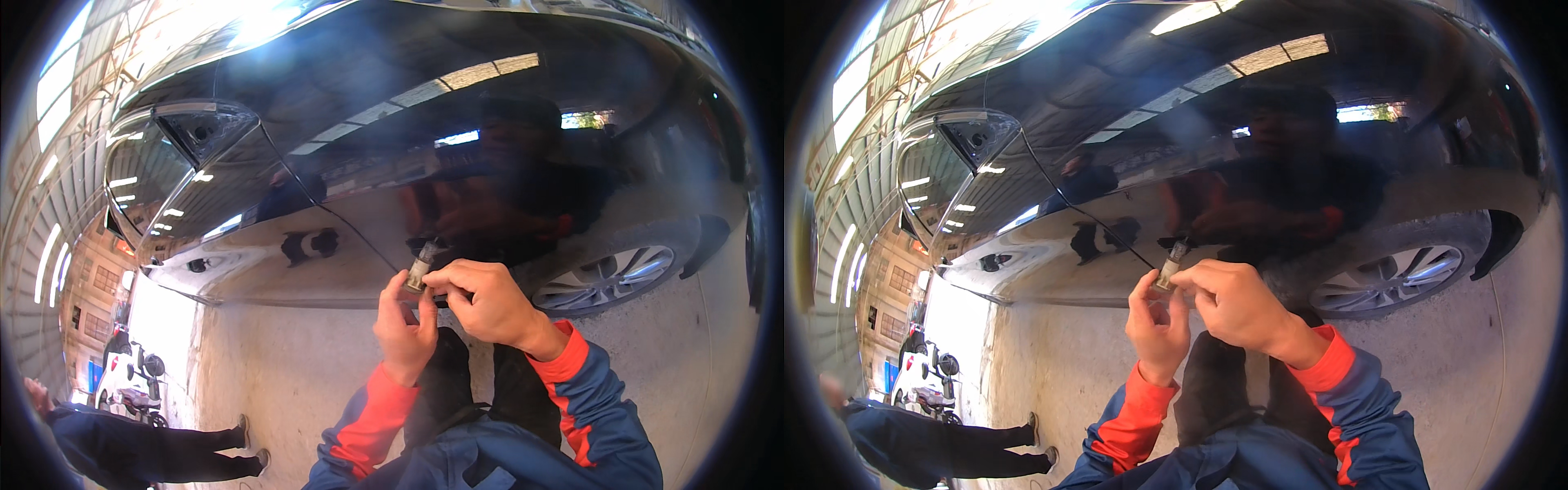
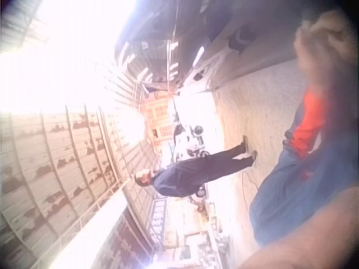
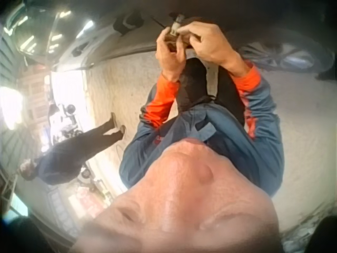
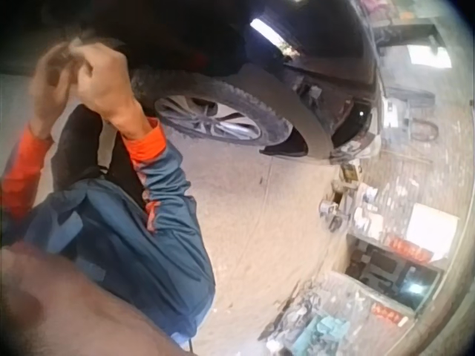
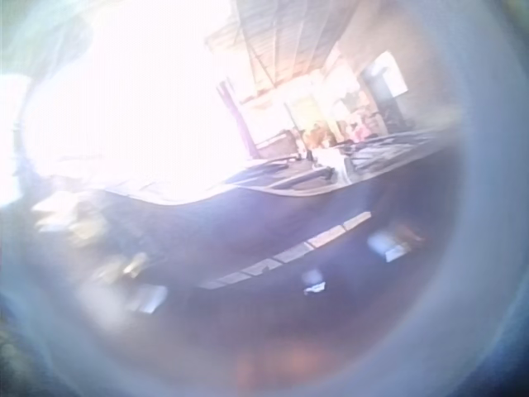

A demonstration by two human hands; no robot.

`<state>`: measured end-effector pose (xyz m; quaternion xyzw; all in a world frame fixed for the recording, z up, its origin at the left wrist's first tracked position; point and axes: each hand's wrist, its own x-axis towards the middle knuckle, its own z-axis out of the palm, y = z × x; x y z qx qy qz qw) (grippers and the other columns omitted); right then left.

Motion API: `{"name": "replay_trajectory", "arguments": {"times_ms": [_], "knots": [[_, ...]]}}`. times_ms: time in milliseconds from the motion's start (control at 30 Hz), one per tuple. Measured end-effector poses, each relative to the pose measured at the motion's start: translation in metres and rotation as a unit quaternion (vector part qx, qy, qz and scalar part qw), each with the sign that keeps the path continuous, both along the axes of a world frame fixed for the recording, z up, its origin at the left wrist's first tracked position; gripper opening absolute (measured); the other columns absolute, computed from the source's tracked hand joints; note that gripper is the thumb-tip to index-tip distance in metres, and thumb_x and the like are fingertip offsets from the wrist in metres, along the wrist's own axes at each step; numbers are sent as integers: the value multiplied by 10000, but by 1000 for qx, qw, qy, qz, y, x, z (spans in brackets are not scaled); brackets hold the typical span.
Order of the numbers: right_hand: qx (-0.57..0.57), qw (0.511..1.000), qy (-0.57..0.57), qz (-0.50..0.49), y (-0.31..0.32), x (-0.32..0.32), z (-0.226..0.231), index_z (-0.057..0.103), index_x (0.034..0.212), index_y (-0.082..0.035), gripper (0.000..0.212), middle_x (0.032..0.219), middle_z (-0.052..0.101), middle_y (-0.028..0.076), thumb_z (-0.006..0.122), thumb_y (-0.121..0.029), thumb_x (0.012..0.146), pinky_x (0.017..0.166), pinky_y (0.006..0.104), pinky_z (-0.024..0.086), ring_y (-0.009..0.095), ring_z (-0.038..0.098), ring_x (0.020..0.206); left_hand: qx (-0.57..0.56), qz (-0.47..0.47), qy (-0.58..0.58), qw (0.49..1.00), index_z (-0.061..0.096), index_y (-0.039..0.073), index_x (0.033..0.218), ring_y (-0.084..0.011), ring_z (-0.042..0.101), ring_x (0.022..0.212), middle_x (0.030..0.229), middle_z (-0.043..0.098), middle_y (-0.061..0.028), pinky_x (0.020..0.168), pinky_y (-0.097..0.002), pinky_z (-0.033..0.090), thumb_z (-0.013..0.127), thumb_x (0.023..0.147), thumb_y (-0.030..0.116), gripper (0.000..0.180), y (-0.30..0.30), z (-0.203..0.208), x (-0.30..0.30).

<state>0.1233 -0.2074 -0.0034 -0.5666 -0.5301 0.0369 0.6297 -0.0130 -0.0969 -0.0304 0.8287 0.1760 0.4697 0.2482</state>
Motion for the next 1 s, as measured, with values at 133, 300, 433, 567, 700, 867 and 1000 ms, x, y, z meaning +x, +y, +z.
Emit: {"name": "replay_trajectory", "arguments": {"times_ms": [133,300,433,567,700,867,1000], "knots": [[-30,995,77,-47,-7,-9,-20,754,1151,-7,237,1019,757,169,695,29,924,720,374,600,304,767,842,-94,-23,0,995,561,-33,1393,-25,597,684,1044,667,-55,561,-190,442,738,997,2,434,-2,2,-2],[-13,992,113,-54,5,-28,-42,699,1253,-34,328,1291,722,163,725,4,929,772,373,638,316,791,957,-186,-67,-49,979,538,-18,1368,-58,626,708,1015,690,-71,615,-205,492,737,1010,22,412,-1,4,3],[25,986,156,-44,15,-33,-53,683,1267,10,332,1331,720,140,740,59,944,816,333,643,228,792,1055,-265,-110,-91,954,552,-22,1319,-43,626,782,1014,688,-67,658,-184,493,669,1043,17,302,1,10,5],[59,974,216,-35,18,-36,-60,665,1238,21,292,1267,760,131,741,63,960,861,325,634,210,783,1086,-387,-95,-47,916,544,-13,1287,-29,454,530,866,639,-50,462,-209,398,620,1078,102,250,-1,23,-3],[77,957,278,-20,18,-38,-65,661,1232,7,276,1230,780,122,747,49,974,884,318,623,197,772,1102,-461,-100,-34,881,505,-14,1325,-63,471,491,862,624,-67,404,-248,430,635,1055,112,325,1,31,-4],[75,959,270,-36,18,-39,-66,674,1212,2,276,1207,775,121,767,51,956,860,316,627,190,770,1080,-480,-113,-40,869,504,-6,1331,-53,424,468,806,600,-44,399,-244,420,617,1053,120,326,0,31,-3],[107,977,165,-82,16,-36,-63,707,1162,-19,274,1144,757,117,796,61,915,807,314,632,199,765,1015,-483,-129,-36,865,506,-1,1332,-47,423,466,796,599,-41,397,-240,410,616,1063,144,325,0,30,-5]]}}
